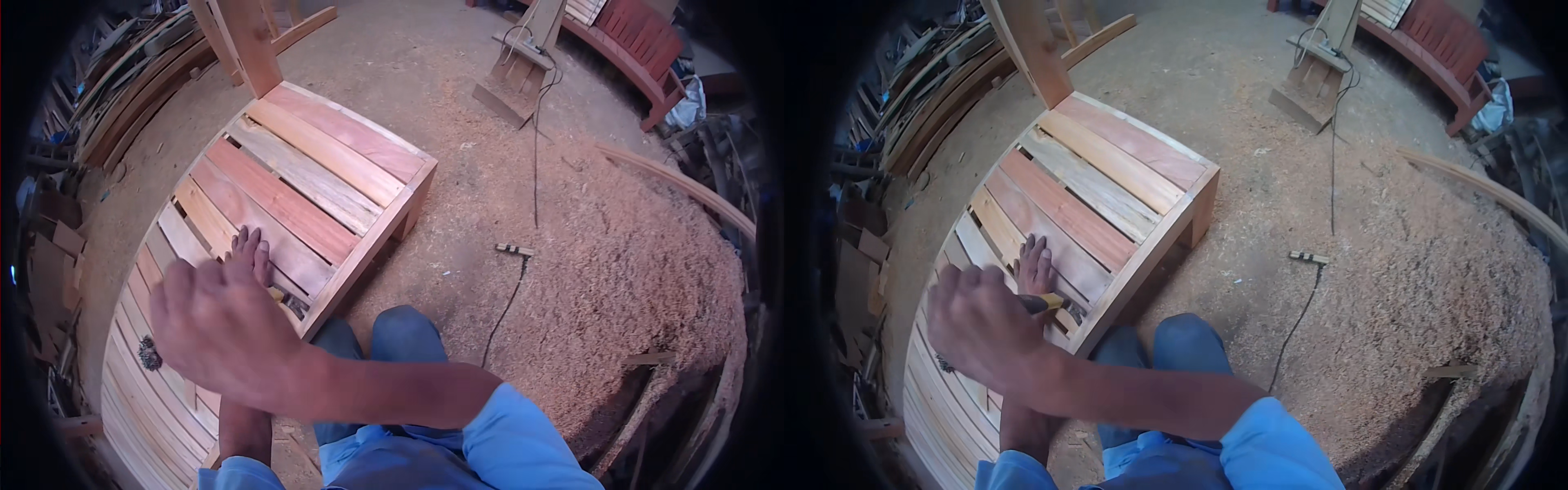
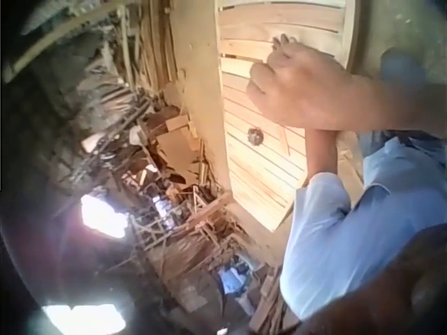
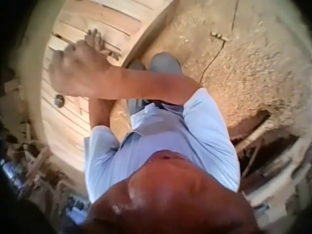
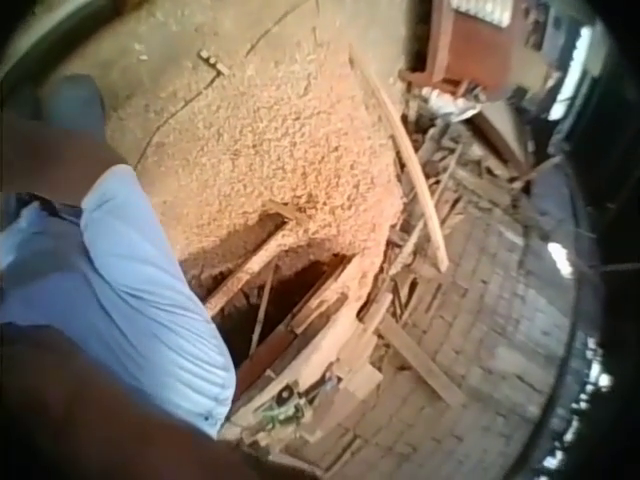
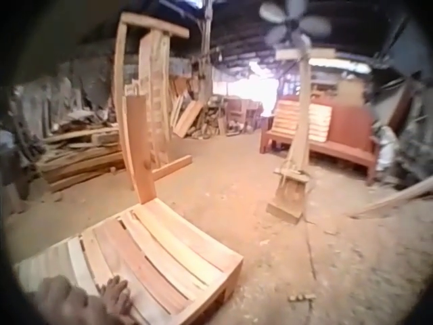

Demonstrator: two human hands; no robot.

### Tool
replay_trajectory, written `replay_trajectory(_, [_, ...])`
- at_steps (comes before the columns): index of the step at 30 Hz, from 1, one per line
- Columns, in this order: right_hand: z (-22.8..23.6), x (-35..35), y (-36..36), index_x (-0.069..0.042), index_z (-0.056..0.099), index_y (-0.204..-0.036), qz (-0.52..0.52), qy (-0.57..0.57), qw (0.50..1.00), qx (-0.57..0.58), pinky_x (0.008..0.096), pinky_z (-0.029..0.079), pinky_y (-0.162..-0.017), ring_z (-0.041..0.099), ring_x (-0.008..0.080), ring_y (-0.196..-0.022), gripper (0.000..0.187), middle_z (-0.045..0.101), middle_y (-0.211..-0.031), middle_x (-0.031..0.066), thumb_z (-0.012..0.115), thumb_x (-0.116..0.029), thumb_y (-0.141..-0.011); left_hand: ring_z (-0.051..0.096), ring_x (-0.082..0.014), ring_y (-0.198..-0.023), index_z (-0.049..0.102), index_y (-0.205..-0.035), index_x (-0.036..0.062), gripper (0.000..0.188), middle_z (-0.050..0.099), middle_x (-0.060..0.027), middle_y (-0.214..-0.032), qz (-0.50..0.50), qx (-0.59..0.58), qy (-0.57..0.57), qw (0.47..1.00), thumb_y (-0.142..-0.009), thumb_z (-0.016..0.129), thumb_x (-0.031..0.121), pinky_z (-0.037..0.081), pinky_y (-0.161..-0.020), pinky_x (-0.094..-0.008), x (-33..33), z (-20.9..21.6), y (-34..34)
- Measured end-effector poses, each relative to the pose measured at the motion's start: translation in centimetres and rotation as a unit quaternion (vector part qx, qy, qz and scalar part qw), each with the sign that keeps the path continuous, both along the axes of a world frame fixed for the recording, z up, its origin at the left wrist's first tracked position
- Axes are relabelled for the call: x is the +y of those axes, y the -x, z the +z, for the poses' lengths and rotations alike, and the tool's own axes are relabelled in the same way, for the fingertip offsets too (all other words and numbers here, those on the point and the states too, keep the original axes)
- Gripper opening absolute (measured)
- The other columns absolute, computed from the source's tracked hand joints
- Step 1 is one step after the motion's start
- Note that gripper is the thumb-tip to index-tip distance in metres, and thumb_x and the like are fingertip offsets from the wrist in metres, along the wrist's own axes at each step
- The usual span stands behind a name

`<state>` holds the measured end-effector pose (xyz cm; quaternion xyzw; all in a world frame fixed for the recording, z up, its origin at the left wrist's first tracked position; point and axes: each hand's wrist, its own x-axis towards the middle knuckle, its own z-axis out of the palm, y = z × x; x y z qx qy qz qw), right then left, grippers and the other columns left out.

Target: Assembling a wooden furniture frame by hammering nails into slats.

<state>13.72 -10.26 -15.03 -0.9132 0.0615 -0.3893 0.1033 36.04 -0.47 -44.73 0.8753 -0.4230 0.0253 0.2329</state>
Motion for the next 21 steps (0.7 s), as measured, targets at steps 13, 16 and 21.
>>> replay_trajectory(13, [-6.4,-5.3,19.1,-0.002,0.042,-0.173,0.083,-0.607,0.679,0.404,0.0312,0.058,-0.062,0.069,0.0155,-0.073,0.072,0.078,-0.128,0.0195,0.070,-0.009,-0.108,0.038,-0.0398,-0.169,0.069,-0.153,0.0080,0.045,0.057,-0.0169,-0.172,0.036,0.135,0.131,0.981,-0.115,0.056,0.030,0.014,-0.142,-0.0564,-1.4,4.4,3.2])
replay_trajectory(16, [-9.6,-2.8,18.0,0.001,0.034,-0.176,0.125,-0.828,0.446,0.315,0.0243,0.048,-0.053,0.060,0.0071,-0.062,0.076,0.075,-0.099,0.0086,0.069,-0.009,-0.110,0.039,-0.0413,-0.168,0.065,-0.157,0.0076,0.046,0.056,-0.0173,-0.173,0.021,0.095,0.085,0.992,-0.113,0.058,0.020,0.019,-0.141,-0.0590,-2.1,4.6,3.7])
replay_trajectory(21, [-10.8,1.0,16.3,0.003,0.036,-0.174,0.134,-0.850,0.463,0.215,0.0266,0.047,-0.050,0.061,0.0103,-0.061,0.078,0.068,-0.093,0.0098,0.073,-0.008,-0.107,0.041,-0.0423,-0.167,0.060,-0.160,0.0083,0.050,0.052,-0.0187,-0.175,-0.064,0.016,0.024,0.998,-0.112,0.060,0.021,0.024,-0.139,-0.0621,0.1,4.7,2.4])
